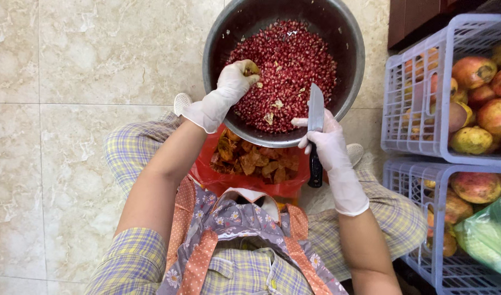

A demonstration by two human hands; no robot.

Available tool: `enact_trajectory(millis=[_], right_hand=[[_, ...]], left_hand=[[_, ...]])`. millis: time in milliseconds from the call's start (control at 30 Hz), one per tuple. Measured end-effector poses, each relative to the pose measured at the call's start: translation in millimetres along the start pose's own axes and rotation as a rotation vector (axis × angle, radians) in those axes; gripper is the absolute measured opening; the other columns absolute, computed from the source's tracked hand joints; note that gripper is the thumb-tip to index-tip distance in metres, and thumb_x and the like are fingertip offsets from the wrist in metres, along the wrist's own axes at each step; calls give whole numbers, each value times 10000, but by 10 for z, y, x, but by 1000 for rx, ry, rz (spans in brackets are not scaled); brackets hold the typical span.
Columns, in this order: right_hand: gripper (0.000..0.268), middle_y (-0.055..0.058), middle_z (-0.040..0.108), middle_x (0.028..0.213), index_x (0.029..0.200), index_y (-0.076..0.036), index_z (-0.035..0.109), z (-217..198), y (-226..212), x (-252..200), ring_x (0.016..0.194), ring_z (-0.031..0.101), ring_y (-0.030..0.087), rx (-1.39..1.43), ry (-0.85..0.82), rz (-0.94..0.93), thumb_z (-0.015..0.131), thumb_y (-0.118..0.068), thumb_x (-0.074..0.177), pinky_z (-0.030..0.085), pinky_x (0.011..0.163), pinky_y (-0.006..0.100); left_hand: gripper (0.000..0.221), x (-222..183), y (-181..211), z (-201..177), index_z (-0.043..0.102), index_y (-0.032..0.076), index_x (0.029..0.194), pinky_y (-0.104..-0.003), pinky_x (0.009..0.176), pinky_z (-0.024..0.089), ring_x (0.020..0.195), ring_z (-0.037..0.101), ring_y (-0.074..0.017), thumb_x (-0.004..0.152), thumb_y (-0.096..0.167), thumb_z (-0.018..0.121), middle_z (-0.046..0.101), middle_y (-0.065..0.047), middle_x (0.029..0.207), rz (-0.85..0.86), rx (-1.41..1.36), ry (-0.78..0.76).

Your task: The person sits on the floor and uses a knife to peel the skin off pomegranates, dropping the seeds into a metal bowl and the peels into a red bag. The person handles multiple pomegranates one at a time, cutting and peeling them over the bowl.

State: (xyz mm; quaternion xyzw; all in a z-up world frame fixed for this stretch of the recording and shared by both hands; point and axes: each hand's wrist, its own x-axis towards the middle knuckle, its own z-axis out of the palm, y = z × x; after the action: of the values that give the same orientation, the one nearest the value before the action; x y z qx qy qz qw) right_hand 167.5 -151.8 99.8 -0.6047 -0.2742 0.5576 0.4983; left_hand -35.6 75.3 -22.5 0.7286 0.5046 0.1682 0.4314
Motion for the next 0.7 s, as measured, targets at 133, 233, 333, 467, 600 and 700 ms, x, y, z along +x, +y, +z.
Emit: enact_trajectory(millis=[133, 233, 333, 467, 600, 700], right_hand=[[701, 189, 758, 1117, 1448, -6, 466, 12, 16, 47, 586, 645, 137, 16, -12, -11, 452, 130, 761, 498, 470, 230], [704, 186, 756, 1111, 1457, -7, 474, -33, 25, 13, 594, 650, 135, 27, -12, -18, 452, 128, 765, 499, 483, 225], [700, 196, 756, 1093, 1457, -2, 481, -70, 16, 6, 600, 658, 141, 55, 24, -23, 460, 131, 769, 495, 482, 227], [709, 203, 755, 1084, 1457, -4, 476, -85, -3, 33, 596, 669, 151, 68, 36, -19, 458, 132, 762, 497, 477, 230], [720, 205, 758, 1081, 1454, -6, 475, -89, 19, 15, 590, 669, 154, 63, 50, -13, 454, 135, 748, 495, 469, 231], [716, 204, 761, 1089, 1444, -2, 480, -81, 6, 22, 591, 670, 153, 47, 53, -6, 448, 135, 742, 500, 475, 231]], left_hand=[[214, -10, -6, 83, 774, 131, 938, -351, 711, 547, 758, 688, -220, 778, 239, 867, 719, -89, 924, 170, 157, 7], [169, 18, -134, 191, 763, 105, 965, -335, 633, 525, 696, 631, -183, 869, 228, 830, 718, -98, 888, 128, -32, 13], [146, 52, -235, 202, 719, 91, 1062, -290, 517, 444, 583, 531, -122, 988, 216, 716, 727, -75, 881, -274, -518, -186], [168, -6, -172, 175, 653, 74, 1116, -282, 465, 405, 524, 507, -133, 990, 185, 648, 794, -113, 952, -295, -719, -210], [245, -198, 76, 251, 722, 81, 1190, -246, 793, 598, 834, 653, -99, 951, 131, 725, 738, -145, 1102, -44, -388, -92], [287, -211, 368, 416, 737, 109, 1164, -307, 892, 548, 952, 658, -148, 897, 204, 778, 688, -102, 1179, 99, -24, -82]])
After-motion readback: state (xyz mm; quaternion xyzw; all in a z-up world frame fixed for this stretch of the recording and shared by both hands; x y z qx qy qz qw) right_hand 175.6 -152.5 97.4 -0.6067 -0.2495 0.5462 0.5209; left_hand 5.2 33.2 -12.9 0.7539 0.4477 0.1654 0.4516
